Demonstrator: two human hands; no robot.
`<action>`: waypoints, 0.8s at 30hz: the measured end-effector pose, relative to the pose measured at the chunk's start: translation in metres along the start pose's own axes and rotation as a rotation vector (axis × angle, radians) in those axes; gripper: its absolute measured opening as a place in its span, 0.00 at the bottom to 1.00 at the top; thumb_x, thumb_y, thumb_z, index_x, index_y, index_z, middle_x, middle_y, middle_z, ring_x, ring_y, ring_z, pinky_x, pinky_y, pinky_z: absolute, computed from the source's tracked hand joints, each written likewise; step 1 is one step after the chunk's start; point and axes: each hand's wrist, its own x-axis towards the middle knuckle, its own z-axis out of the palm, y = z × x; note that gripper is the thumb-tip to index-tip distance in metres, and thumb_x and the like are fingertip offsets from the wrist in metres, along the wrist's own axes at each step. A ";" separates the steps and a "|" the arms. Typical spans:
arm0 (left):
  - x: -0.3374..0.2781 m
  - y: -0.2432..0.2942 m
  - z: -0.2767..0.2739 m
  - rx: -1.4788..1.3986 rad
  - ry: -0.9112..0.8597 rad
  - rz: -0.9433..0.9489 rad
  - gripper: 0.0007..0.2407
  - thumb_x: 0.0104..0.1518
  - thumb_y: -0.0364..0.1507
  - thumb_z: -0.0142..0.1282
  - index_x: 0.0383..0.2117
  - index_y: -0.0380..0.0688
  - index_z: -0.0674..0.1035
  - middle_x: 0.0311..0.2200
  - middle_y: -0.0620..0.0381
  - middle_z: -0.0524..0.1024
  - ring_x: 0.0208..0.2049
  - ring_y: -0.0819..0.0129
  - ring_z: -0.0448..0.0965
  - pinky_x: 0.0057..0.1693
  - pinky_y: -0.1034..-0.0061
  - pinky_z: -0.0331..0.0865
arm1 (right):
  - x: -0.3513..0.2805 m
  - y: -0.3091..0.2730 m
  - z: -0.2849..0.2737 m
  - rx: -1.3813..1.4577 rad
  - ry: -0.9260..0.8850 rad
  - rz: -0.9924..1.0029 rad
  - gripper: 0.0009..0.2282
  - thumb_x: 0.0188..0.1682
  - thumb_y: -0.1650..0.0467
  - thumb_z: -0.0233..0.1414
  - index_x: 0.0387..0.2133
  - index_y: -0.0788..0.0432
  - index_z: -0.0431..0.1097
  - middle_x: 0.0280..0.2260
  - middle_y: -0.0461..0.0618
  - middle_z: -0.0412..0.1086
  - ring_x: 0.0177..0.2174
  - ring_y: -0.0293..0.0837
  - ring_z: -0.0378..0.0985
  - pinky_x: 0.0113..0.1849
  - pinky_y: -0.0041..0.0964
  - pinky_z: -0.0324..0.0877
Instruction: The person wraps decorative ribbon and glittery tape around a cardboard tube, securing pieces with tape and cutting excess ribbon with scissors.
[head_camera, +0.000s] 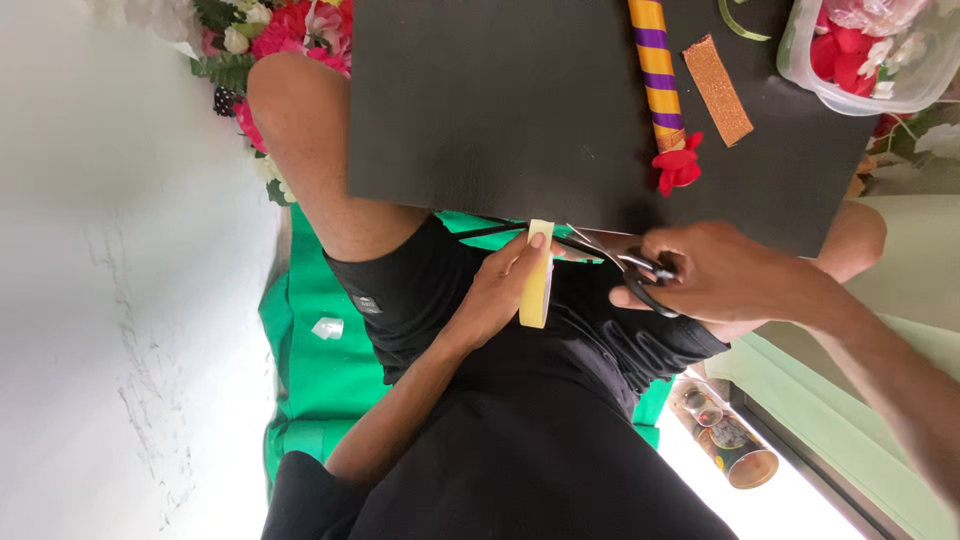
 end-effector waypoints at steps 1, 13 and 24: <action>0.002 -0.002 0.000 -0.001 -0.003 -0.001 0.22 0.64 0.51 0.38 0.40 0.51 0.81 0.34 0.63 0.71 0.38 0.73 0.68 0.49 0.79 0.61 | 0.000 0.001 -0.003 0.000 -0.001 0.003 0.23 0.44 0.47 0.62 0.24 0.53 0.69 0.17 0.47 0.64 0.23 0.43 0.64 0.28 0.38 0.56; 0.007 -0.003 -0.002 -0.019 0.027 0.154 0.17 0.66 0.47 0.43 0.37 0.53 0.83 0.46 0.65 0.82 0.54 0.73 0.76 0.64 0.72 0.62 | 0.022 -0.018 -0.036 0.023 -0.176 -0.087 0.29 0.48 0.50 0.64 0.13 0.60 0.65 0.13 0.48 0.61 0.20 0.41 0.55 0.26 0.37 0.50; 0.011 -0.006 -0.003 -0.058 0.002 0.056 0.19 0.64 0.50 0.43 0.39 0.56 0.85 0.44 0.66 0.79 0.40 0.75 0.71 0.48 0.80 0.62 | 0.018 -0.051 -0.055 -0.041 -0.297 0.002 0.18 0.49 0.57 0.57 0.20 0.58 0.77 0.20 0.47 0.73 0.23 0.39 0.68 0.27 0.33 0.59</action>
